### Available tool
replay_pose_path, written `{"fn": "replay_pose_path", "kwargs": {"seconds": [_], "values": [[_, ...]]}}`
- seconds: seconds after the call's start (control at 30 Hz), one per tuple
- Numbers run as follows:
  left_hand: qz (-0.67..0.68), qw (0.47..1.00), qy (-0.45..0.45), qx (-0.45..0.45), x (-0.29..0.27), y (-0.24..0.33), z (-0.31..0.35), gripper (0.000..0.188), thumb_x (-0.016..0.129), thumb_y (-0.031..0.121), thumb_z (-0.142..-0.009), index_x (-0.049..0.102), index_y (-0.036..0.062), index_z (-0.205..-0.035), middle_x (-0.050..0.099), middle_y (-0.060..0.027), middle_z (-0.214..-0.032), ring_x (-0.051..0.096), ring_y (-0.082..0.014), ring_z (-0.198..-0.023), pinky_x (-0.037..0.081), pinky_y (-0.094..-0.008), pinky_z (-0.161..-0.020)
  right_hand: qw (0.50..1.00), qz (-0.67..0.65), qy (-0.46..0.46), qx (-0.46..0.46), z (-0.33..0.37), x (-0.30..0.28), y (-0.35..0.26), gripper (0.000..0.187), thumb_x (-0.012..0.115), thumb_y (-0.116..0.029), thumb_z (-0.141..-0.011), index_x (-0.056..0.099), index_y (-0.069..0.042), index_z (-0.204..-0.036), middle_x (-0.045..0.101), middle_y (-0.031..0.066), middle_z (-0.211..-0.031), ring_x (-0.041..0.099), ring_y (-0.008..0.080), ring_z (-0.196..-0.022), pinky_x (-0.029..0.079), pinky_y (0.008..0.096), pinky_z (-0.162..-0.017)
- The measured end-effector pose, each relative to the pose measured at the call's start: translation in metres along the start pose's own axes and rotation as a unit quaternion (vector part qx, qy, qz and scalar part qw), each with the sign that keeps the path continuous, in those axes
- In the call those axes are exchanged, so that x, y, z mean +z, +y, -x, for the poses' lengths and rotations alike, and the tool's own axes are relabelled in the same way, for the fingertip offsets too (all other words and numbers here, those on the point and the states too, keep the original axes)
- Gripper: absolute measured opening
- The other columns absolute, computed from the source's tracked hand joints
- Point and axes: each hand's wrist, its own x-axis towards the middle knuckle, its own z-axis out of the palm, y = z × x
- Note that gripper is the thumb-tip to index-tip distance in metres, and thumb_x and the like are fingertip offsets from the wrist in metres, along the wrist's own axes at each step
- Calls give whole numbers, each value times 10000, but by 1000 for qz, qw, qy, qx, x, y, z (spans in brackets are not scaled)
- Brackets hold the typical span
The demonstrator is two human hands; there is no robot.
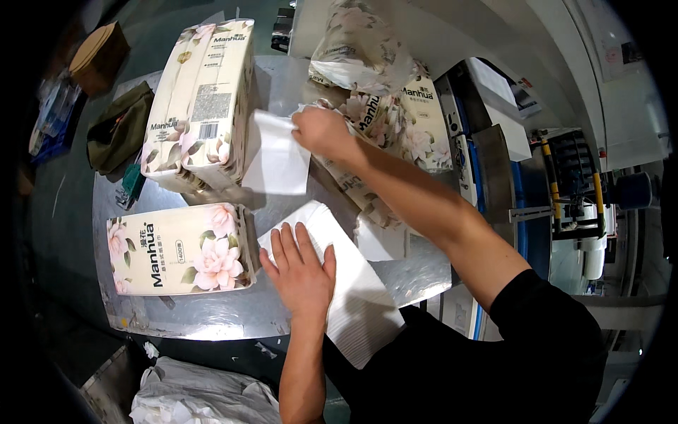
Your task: The person organizes stacks of paper packaging, removes plastic wrapping from bundles, and places the paper products onto a conveyor belt of a manufacturing machine.
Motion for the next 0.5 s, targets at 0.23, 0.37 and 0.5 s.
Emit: {"fn": "replay_pose_path", "kwargs": {"seconds": [0.23,0.37,0.5], "values": [[9,1000,-11,-7,0,0,0,621,616,412,-912,521,-5,-1362,572,-185,-1267,509,-347,-1206,269,-615,-1113,990,-88,90,60,6,-26,11,289,626,-163,-839,645,-24,-1092,653,216,-949,649,397,-921,522,462,-841],[-2,1000,-7,-1,-1,0,-1,636,618,430,-902,524,-2,-1359,581,-155,-1222,518,-331,-1170,249,-627,-1130,972,-223,46,48,56,-71,-21,333,639,-168,-884,603,-19,-1181,635,192,-959,638,356,-933,517,428,-823],[15,1000,-13,-6,2,-2,-4,669,643,429,-882,508,-3,-1375,595,-146,-1188,534,-310,-1149,227,-642,-1134,848,-455,-236,134,147,-122,-30,233,658,-223,-923,642,-45,-1074,660,71,-866,635,156,-757,517,318,-674]]}}
